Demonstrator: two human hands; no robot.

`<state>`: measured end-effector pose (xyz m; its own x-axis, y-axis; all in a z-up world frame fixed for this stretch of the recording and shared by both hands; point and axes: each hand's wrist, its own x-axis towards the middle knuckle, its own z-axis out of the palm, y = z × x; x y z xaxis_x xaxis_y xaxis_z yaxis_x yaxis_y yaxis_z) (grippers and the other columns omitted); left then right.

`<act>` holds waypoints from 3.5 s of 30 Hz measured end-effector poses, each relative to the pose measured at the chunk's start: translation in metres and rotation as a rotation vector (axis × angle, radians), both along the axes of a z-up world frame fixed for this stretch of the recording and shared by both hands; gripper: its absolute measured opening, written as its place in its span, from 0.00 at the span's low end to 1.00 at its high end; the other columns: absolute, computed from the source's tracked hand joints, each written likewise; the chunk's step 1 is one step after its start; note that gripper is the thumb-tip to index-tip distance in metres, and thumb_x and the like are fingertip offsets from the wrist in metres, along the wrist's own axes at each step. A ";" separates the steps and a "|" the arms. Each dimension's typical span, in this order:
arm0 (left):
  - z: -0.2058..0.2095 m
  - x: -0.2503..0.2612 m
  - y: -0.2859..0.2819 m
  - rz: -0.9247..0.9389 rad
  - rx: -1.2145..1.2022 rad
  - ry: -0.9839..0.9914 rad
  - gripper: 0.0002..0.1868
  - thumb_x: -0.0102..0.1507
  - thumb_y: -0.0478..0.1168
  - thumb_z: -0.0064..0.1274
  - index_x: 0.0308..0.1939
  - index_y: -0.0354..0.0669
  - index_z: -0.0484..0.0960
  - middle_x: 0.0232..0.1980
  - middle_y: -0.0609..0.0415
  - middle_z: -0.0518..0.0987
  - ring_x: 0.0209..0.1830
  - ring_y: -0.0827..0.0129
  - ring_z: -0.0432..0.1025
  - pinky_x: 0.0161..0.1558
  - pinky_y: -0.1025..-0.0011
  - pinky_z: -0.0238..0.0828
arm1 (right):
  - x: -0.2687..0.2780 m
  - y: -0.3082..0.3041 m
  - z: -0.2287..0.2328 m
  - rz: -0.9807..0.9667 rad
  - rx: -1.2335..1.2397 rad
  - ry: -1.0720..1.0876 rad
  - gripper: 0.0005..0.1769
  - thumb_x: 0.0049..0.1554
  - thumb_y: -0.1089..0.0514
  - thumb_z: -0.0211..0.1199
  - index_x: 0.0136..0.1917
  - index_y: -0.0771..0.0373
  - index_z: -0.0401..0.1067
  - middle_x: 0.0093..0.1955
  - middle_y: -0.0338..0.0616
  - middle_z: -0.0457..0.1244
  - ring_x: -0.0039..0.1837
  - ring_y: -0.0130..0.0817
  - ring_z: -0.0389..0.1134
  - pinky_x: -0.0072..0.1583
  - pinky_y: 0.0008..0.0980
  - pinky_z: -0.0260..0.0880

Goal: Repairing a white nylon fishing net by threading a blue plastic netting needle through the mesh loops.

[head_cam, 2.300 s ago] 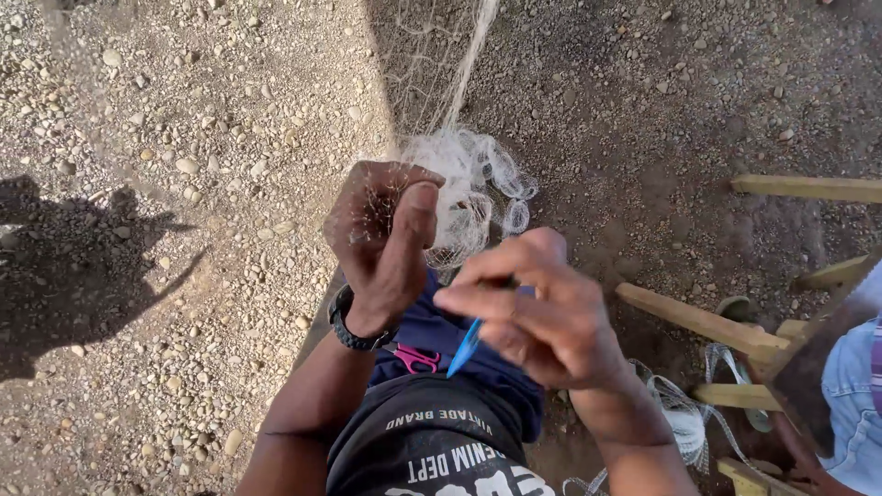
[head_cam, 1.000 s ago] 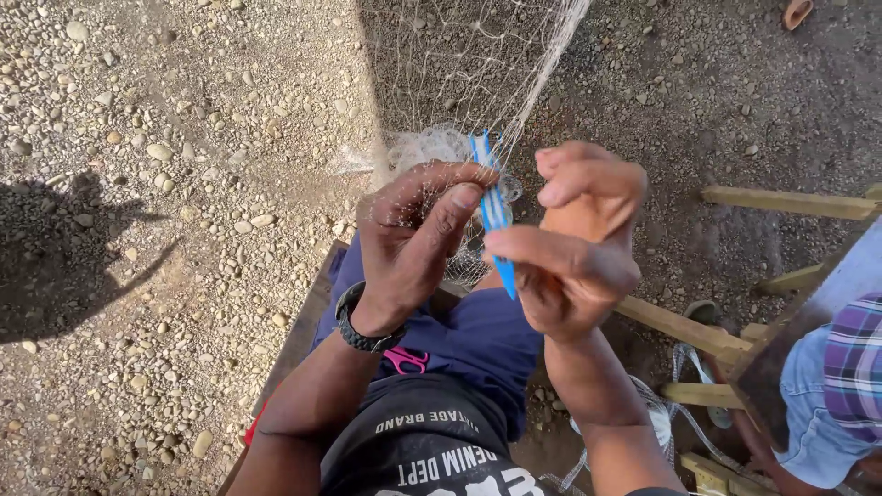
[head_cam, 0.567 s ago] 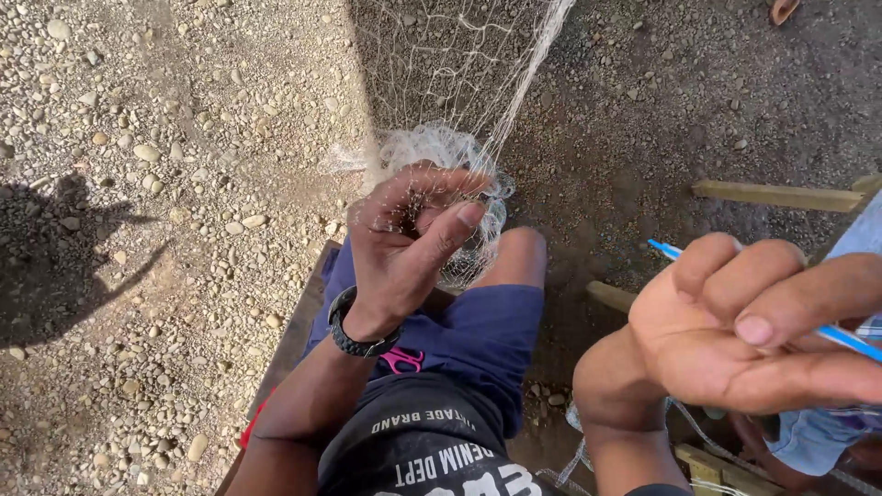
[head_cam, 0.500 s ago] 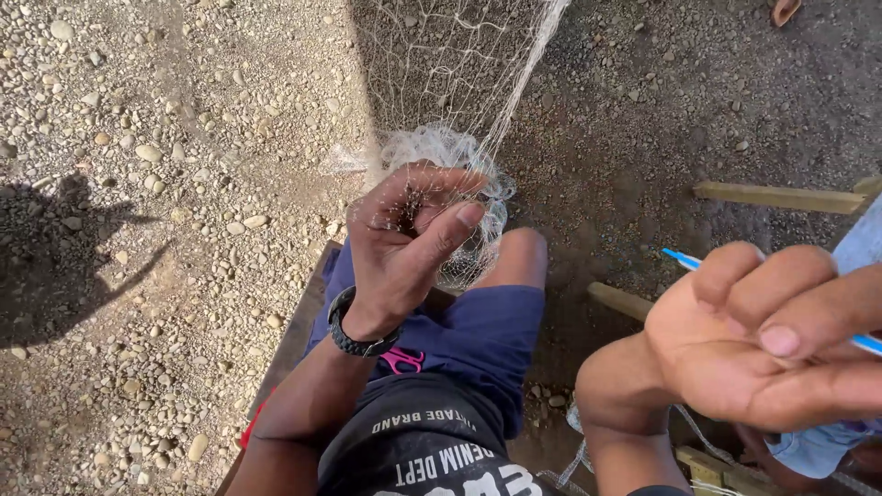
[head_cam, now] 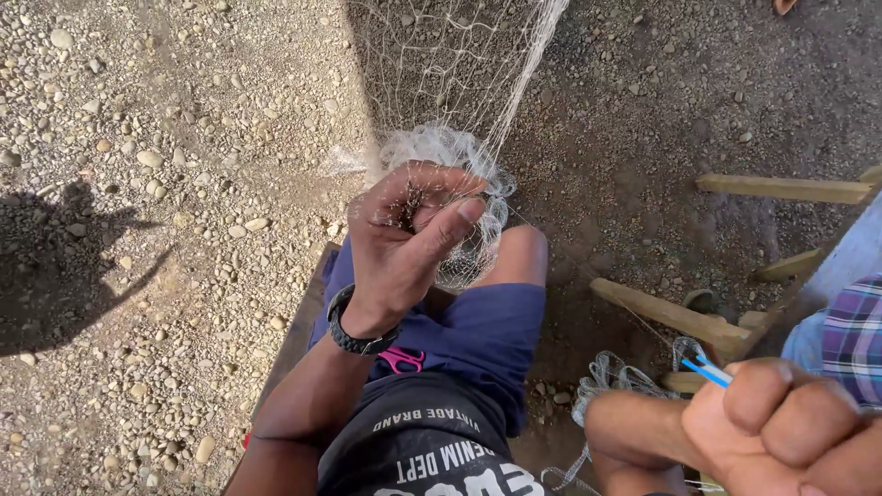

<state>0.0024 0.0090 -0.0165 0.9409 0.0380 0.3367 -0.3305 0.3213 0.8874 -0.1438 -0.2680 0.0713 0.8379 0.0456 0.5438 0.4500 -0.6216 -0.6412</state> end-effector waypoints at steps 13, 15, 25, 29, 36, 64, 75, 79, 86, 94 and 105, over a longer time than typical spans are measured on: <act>0.008 0.008 -0.010 -0.352 -0.205 0.111 0.06 0.69 0.44 0.58 0.46 0.48 0.82 0.31 0.66 0.77 0.18 0.85 0.55 0.20 0.84 0.50 | -0.011 -0.007 -0.065 0.127 0.717 -0.142 0.10 0.75 0.32 0.43 0.60 0.30 0.62 0.35 0.20 0.38 0.33 0.19 0.30 0.36 0.20 0.37; 0.010 0.004 -0.018 -0.341 -0.201 0.174 0.07 0.69 0.44 0.58 0.44 0.47 0.82 0.26 0.69 0.69 0.19 0.84 0.54 0.21 0.83 0.49 | -0.015 -0.027 -0.071 0.109 0.846 -0.176 0.12 0.72 0.36 0.47 0.50 0.38 0.53 0.37 0.20 0.39 0.35 0.19 0.32 0.40 0.20 0.40; 0.003 0.003 -0.012 -0.151 0.014 0.099 0.09 0.71 0.48 0.53 0.46 0.49 0.81 0.23 0.66 0.72 0.13 0.82 0.60 0.13 0.82 0.59 | 0.041 0.026 -0.049 0.020 0.599 -0.266 0.11 0.77 0.35 0.37 0.69 0.24 0.58 0.41 0.24 0.31 0.36 0.21 0.26 0.39 0.21 0.29; -0.003 0.003 -0.019 -0.259 -0.103 0.204 0.08 0.70 0.46 0.55 0.46 0.48 0.80 0.21 0.69 0.68 0.15 0.83 0.57 0.16 0.83 0.57 | 0.054 0.039 -0.044 -0.019 0.648 -0.365 0.13 0.73 0.37 0.41 0.52 0.42 0.47 0.33 0.29 0.32 0.31 0.22 0.25 0.30 0.22 0.29; 0.000 0.017 -0.007 -0.021 -0.119 0.010 0.09 0.72 0.46 0.54 0.47 0.46 0.81 0.34 0.60 0.76 0.16 0.83 0.56 0.17 0.82 0.53 | 0.066 0.040 -0.083 -0.111 0.779 -0.296 0.13 0.73 0.40 0.47 0.57 0.49 0.55 0.34 0.33 0.40 0.31 0.22 0.34 0.35 0.22 0.40; 0.020 0.010 0.027 -0.481 -0.532 0.338 0.18 0.76 0.47 0.43 0.63 0.40 0.76 0.33 0.61 0.61 0.23 0.81 0.54 0.19 0.86 0.41 | 0.126 0.076 -0.129 0.211 0.570 0.243 0.37 0.64 0.39 0.58 0.70 0.73 0.58 0.64 0.62 0.62 0.32 0.18 0.50 0.38 0.19 0.52; 0.007 0.014 0.033 -0.659 -0.583 0.368 0.17 0.78 0.41 0.40 0.61 0.31 0.75 0.37 0.49 0.75 0.28 0.71 0.71 0.17 0.84 0.63 | 0.089 0.108 -0.157 0.397 0.540 0.357 0.21 0.62 0.51 0.66 0.61 0.66 0.68 0.50 0.44 0.69 0.32 0.17 0.61 0.33 0.17 0.62; -0.021 0.019 0.057 -0.503 -0.493 0.334 0.17 0.79 0.41 0.35 0.62 0.32 0.75 0.42 0.45 0.79 0.36 0.64 0.80 0.29 0.77 0.83 | 0.079 0.109 -0.151 0.198 0.552 0.234 0.12 0.64 0.54 0.62 0.50 0.67 0.69 0.40 0.44 0.67 0.34 0.23 0.66 0.36 0.20 0.68; -0.031 0.010 0.068 -0.320 -0.588 0.420 0.19 0.75 0.43 0.38 0.58 0.28 0.74 0.23 0.54 0.68 0.15 0.75 0.69 0.12 0.87 0.66 | 0.080 0.096 -0.178 0.067 0.557 0.224 0.11 0.60 0.57 0.69 0.47 0.70 0.75 0.38 0.50 0.66 0.35 0.28 0.68 0.39 0.29 0.74; -0.044 0.015 0.075 -0.225 -0.577 0.489 0.19 0.75 0.43 0.39 0.54 0.28 0.76 0.17 0.62 0.61 0.08 0.84 0.57 0.10 0.91 0.58 | 0.081 0.107 -0.179 0.082 0.542 0.194 0.10 0.62 0.59 0.67 0.47 0.69 0.74 0.39 0.49 0.66 0.39 0.29 0.70 0.42 0.29 0.73; -0.077 0.007 0.072 -0.224 -0.424 0.413 0.36 0.67 0.56 0.51 0.69 0.32 0.68 0.36 0.49 0.78 0.34 0.70 0.76 0.37 0.76 0.77 | 0.083 0.122 -0.179 0.060 0.534 0.205 0.08 0.61 0.61 0.67 0.48 0.70 0.75 0.37 0.51 0.66 0.38 0.30 0.70 0.42 0.30 0.73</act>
